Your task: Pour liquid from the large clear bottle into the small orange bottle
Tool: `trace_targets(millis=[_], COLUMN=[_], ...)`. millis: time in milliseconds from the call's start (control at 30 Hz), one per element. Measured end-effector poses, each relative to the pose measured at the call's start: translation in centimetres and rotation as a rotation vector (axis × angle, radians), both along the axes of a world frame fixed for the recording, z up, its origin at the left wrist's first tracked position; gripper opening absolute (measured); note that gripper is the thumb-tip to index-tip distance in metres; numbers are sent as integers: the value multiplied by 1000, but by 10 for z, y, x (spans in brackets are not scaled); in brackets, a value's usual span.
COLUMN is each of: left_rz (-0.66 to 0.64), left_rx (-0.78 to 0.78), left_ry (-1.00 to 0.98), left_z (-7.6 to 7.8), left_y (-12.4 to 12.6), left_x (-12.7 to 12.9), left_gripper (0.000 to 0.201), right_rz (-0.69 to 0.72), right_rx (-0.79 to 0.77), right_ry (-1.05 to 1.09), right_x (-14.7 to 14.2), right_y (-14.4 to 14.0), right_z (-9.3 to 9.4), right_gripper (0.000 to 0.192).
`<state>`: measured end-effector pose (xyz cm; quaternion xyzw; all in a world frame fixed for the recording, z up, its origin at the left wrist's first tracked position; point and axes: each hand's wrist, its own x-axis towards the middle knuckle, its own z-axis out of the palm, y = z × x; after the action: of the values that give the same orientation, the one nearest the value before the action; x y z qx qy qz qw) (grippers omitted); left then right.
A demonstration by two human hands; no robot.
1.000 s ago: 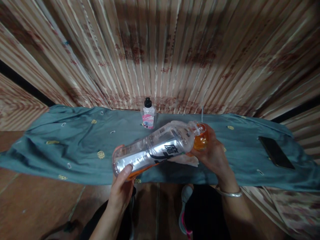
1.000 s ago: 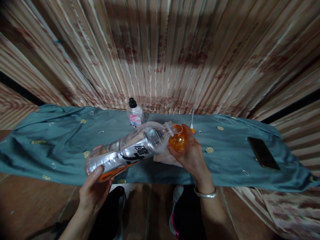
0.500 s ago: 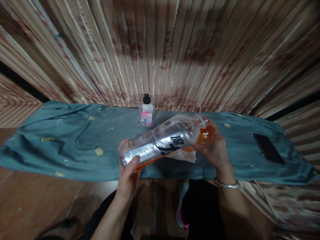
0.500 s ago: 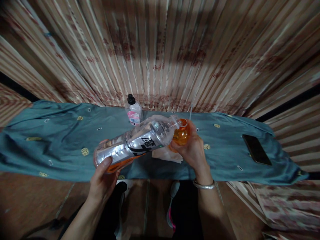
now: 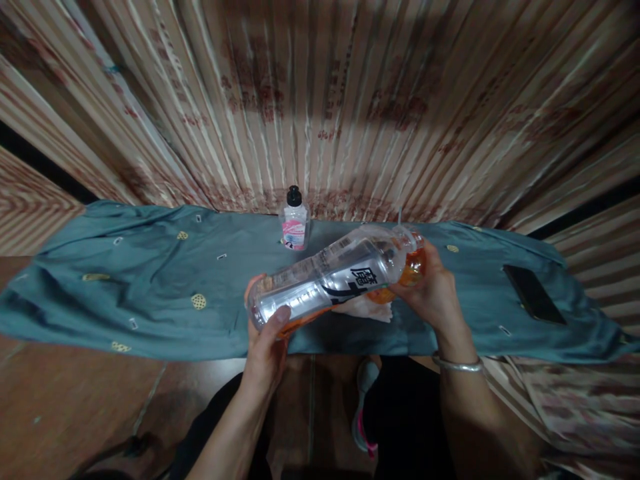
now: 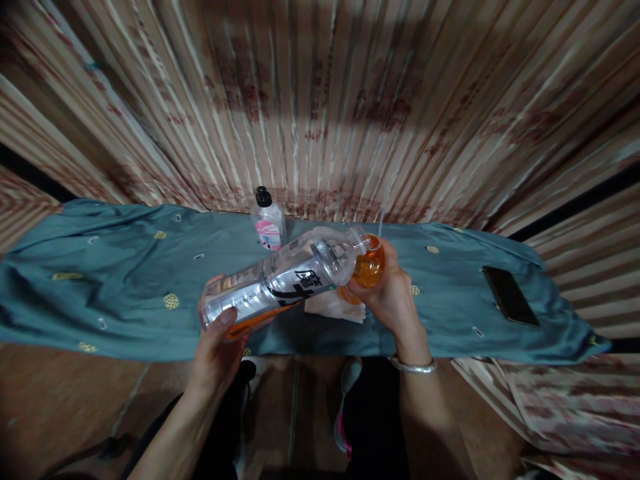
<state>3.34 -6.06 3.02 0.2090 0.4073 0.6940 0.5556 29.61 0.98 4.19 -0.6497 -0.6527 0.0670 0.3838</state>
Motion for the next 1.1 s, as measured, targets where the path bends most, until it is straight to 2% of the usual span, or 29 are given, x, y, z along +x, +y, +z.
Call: trace_targets(millis=[267,533,900,1100], left_rz=[33,61,61,59], left_rx=[-16,-6,-4,3], left_ry=[16,15,11,37], left_z=[4,2,5,3], left_y=[-4,-3,-6,-4], left_x=[2,4,-1,-3], left_gripper=[72,80,71,68], right_rz=[5,-3,59,79], right_rx=[20,2,-17,-1], right_ry=[-9,6,52,103], right_x=[-2,-6,-7,-9], right_y=[-2,-3,0,0], right_z=[-1,4,1,1], right_gripper=[84,81,88,83])
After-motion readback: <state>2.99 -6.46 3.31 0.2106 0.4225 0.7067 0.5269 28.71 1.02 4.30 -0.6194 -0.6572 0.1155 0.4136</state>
